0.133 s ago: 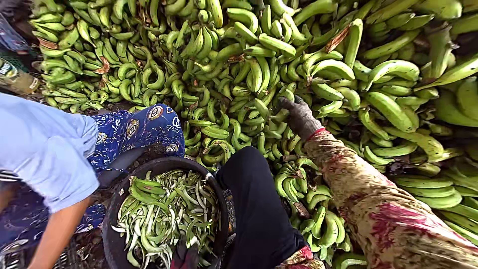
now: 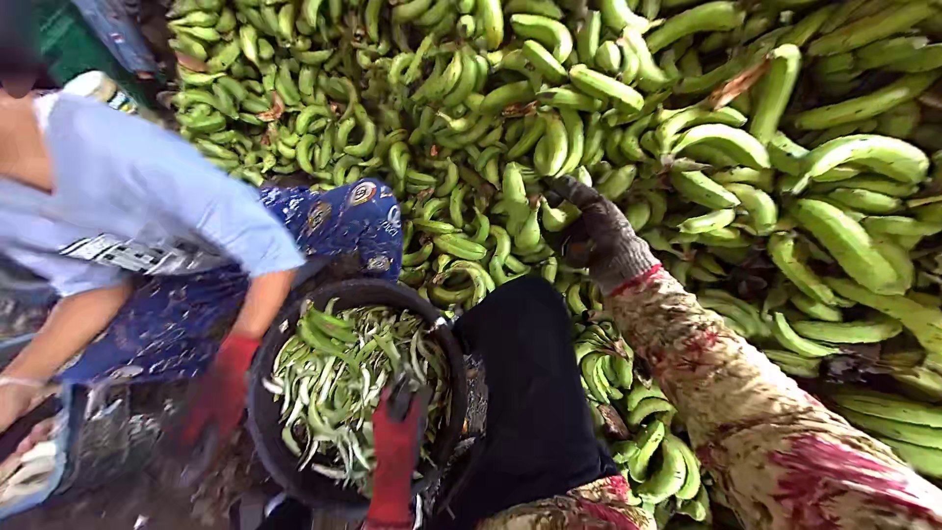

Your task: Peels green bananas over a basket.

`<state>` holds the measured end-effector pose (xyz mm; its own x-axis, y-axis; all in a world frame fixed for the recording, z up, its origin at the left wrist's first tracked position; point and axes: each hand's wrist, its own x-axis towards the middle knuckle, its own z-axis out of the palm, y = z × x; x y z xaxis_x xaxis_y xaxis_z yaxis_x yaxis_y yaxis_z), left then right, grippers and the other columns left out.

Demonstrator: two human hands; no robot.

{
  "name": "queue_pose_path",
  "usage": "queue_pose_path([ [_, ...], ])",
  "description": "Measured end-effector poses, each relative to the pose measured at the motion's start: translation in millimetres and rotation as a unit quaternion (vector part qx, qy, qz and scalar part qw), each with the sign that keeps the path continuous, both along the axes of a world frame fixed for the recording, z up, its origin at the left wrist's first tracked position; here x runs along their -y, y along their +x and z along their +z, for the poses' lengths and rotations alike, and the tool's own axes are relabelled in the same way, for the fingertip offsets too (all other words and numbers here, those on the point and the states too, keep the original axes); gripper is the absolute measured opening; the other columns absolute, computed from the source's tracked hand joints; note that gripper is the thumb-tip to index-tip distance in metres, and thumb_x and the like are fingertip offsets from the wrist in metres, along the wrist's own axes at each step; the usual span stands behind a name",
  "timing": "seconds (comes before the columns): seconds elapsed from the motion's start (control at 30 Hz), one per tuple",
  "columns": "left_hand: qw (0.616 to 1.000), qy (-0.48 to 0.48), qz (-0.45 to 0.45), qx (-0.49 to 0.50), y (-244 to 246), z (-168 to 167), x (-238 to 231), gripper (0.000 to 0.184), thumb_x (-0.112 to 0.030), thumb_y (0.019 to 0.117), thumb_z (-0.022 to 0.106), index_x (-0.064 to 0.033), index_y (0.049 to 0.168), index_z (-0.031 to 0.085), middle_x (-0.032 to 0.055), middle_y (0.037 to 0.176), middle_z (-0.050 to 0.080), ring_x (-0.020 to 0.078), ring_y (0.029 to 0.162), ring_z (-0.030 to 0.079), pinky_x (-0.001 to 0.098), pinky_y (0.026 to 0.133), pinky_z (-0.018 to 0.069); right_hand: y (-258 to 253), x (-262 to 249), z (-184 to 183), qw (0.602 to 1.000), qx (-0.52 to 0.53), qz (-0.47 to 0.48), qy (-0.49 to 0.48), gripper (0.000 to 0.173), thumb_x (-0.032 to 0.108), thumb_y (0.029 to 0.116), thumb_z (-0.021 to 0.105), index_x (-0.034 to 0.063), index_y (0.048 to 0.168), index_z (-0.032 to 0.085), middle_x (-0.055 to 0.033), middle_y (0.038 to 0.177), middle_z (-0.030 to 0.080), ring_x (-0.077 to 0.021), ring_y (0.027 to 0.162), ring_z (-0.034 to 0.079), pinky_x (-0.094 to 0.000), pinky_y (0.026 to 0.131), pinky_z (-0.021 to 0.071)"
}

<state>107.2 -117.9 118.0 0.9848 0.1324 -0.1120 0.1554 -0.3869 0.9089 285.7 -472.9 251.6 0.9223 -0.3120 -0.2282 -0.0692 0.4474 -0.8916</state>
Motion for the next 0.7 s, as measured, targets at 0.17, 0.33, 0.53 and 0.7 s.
queue_pose_path([
  [0.17, 0.97, 0.0, 0.056, 0.238, 24.7, 43.2, 31.9, 0.043, -0.02, 0.0895, 0.073, -0.0005, 0.128, 0.068, 0.0174, 0.142, 0.06, 0.0236, 0.135, 0.055, 0.0385, 0.114, 0.0444, -70.8, -157.9, -23.2, 0.982, -0.037, 0.183, 0.043, 0.027, 0.043, 0.0993, 0.059, 0.02, 0.114, 0.064, 0.003, 0.09, 0.066, -0.0078, 0.075, 0.064, -0.0274, 0.064, 0.057],
  [0.33, 0.964, 0.148, 0.166, 0.144, 1.7, 16.8, -13.0, 0.057, -0.019, 0.0885, 0.074, -0.0003, 0.14, 0.058, 0.022, 0.126, 0.067, 0.0321, 0.11, 0.069, 0.0485, 0.096, 0.0558, -106.4, -264.2, -97.2, 0.948, -0.192, 0.191, 0.164, 0.033, 0.04, 0.1016, 0.057, 0.0128, 0.12, 0.058, -0.0051, 0.093, 0.064, -0.0159, 0.077, 0.064, -0.035, 0.065, 0.0562],
  [0.53, 0.974, 0.166, 0.097, -0.12, -65.7, 12.8, -44.9, 0.054, -0.03, 0.091, 0.072, -0.0042, 0.137, 0.062, 0.0184, 0.123, 0.07, 0.0322, 0.114, 0.068, 0.0538, 0.102, 0.0505, -100.7, -280.8, -159.3, 0.921, -0.223, 0.215, -0.237, 0.059, 0.036, 0.0962, 0.068, 0.0082, 0.145, 0.051, -0.0186, 0.122, 0.067, -0.03, 0.105, 0.067, -0.0515, 0.092, 0.0552],
  [0.7, 0.978, 0.055, 0.168, -0.111, -108.0, -6.2, -60.1, 0.052, -0.023, 0.0861, 0.076, 0.0001, 0.132, 0.064, 0.0177, 0.113, 0.073, 0.0251, 0.106, 0.07, 0.0469, 0.098, 0.0539, -81.3, -250.1, -186.1, 0.851, -0.222, 0.314, -0.358, 0.064, 0.041, 0.0983, 0.064, 0.0084, 0.15, 0.045, -0.0242, 0.136, 0.059, -0.0389, 0.123, 0.059, -0.0603, 0.103, 0.047],
])
